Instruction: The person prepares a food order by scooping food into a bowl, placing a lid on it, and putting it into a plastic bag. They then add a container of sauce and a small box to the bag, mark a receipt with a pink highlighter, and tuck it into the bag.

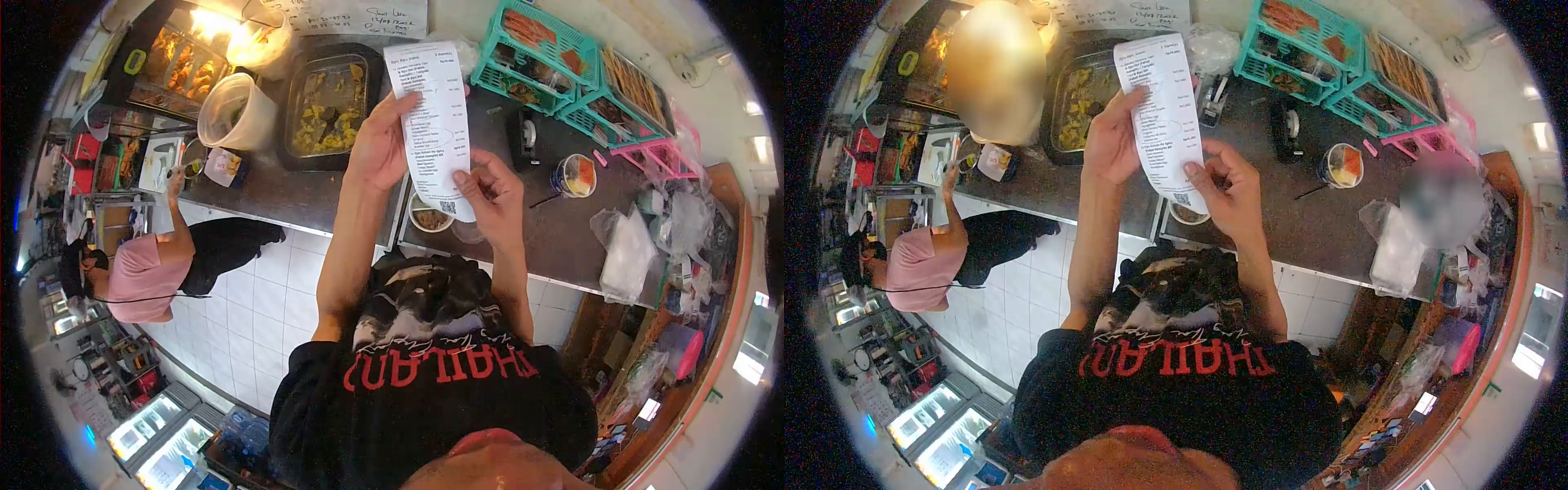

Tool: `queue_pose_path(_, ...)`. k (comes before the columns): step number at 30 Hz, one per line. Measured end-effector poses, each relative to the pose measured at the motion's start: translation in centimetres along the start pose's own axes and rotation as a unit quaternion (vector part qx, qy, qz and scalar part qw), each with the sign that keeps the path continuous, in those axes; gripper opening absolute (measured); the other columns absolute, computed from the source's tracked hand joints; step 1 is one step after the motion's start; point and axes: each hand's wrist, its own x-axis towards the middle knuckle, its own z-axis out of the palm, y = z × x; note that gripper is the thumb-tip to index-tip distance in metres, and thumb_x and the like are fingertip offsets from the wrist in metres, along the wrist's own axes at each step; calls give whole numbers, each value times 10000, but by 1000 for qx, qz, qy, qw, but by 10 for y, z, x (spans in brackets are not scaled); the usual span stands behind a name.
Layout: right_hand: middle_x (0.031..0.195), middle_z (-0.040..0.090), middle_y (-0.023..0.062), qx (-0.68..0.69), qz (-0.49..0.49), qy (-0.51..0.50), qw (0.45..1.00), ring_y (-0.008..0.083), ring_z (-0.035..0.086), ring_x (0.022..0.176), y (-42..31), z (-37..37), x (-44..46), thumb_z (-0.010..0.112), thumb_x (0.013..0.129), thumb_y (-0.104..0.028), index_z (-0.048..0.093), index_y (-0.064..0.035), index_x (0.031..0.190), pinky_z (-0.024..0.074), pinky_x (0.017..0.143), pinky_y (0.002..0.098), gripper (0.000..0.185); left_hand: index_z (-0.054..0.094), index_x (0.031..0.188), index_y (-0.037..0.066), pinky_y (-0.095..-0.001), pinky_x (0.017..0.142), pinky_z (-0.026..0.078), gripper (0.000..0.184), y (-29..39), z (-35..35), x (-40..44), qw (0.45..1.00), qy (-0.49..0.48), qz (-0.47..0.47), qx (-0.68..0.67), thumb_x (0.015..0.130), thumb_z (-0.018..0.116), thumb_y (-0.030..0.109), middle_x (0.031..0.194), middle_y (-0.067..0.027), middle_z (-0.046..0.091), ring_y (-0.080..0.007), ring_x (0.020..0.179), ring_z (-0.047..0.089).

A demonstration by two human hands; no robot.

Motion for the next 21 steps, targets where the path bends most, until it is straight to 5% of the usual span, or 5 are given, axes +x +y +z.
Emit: queue_pose_path(21, 798, 688, 38, -26, 0, 30, 999, 57, 610, 690, 11, 2, -7, 690, 901, -97, 630, -6, 1140, 452, 604, 215, 263, 331, 1423, -42, -496, 1064, 436, 496, -2, -4, 0, 999, 1, -22, -37, 967, 472, 92, 1403, -286, 446, -385, 1303, 465)
